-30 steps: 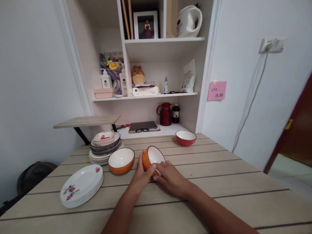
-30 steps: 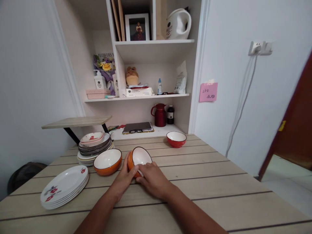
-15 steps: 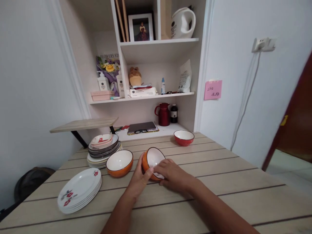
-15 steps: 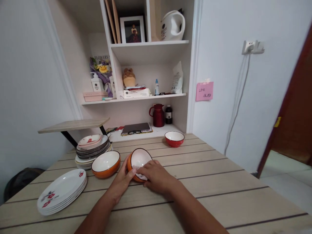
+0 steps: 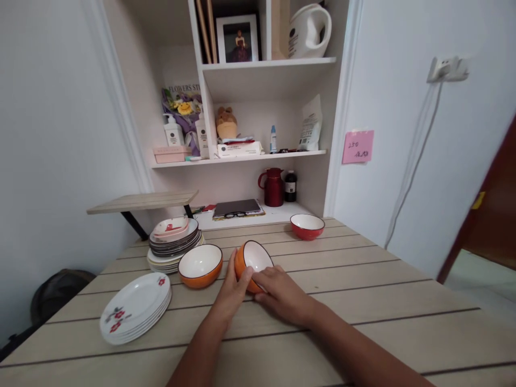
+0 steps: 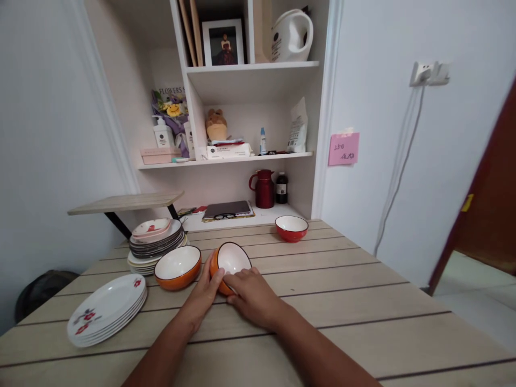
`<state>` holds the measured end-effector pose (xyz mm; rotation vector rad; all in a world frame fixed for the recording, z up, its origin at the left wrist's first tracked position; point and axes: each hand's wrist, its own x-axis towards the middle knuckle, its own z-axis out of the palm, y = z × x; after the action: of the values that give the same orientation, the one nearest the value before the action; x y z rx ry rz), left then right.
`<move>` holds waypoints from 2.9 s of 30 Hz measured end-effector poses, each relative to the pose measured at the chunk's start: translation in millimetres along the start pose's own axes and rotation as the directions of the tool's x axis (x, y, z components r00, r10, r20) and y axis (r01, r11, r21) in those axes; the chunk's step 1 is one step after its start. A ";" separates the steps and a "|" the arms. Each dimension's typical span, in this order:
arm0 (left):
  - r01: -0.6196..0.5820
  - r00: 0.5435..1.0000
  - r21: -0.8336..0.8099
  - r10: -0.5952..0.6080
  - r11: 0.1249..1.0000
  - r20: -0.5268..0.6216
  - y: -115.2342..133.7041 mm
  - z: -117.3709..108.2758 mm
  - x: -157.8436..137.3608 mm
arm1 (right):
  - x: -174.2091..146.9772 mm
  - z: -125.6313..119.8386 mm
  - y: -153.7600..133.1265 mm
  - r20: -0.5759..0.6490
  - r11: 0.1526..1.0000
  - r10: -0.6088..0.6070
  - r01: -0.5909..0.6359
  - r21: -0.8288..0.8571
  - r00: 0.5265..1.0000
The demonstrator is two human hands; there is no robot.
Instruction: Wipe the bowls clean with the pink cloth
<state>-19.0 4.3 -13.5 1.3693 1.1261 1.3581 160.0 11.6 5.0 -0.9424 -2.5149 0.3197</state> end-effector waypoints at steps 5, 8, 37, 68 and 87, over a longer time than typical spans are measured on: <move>0.026 0.999 -0.017 -0.025 1.000 0.043 12.9 1.8 -7.2 | 3.0 8.6 -3.8 -0.135 0.944 0.016 0.030 0.327 0.991; -0.043 0.999 -0.027 0.044 0.999 0.013 12.1 2.4 -7.0 | 3.7 5.7 -3.7 -0.098 0.927 -0.005 0.042 0.373 0.995; -0.142 0.989 0.013 0.142 0.990 -0.043 -19.4 -1.0 10.0 | 0.6 -9.5 5.8 0.072 0.993 -0.107 0.110 -0.052 0.992; -0.054 0.998 0.079 0.053 0.995 0.018 -6.2 -17.3 7.5 | 0.7 1.1 -5.5 -0.067 0.980 0.060 -0.046 0.195 0.996; -0.119 0.993 0.182 0.118 0.976 0.019 -0.4 -14.0 4.6 | 1.9 -2.1 8.5 0.009 0.988 -0.009 0.010 -0.155 1.000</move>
<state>-33.0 8.6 -12.7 1.5949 1.2040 1.3582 164.5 19.4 4.5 -0.9887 -2.5806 0.1262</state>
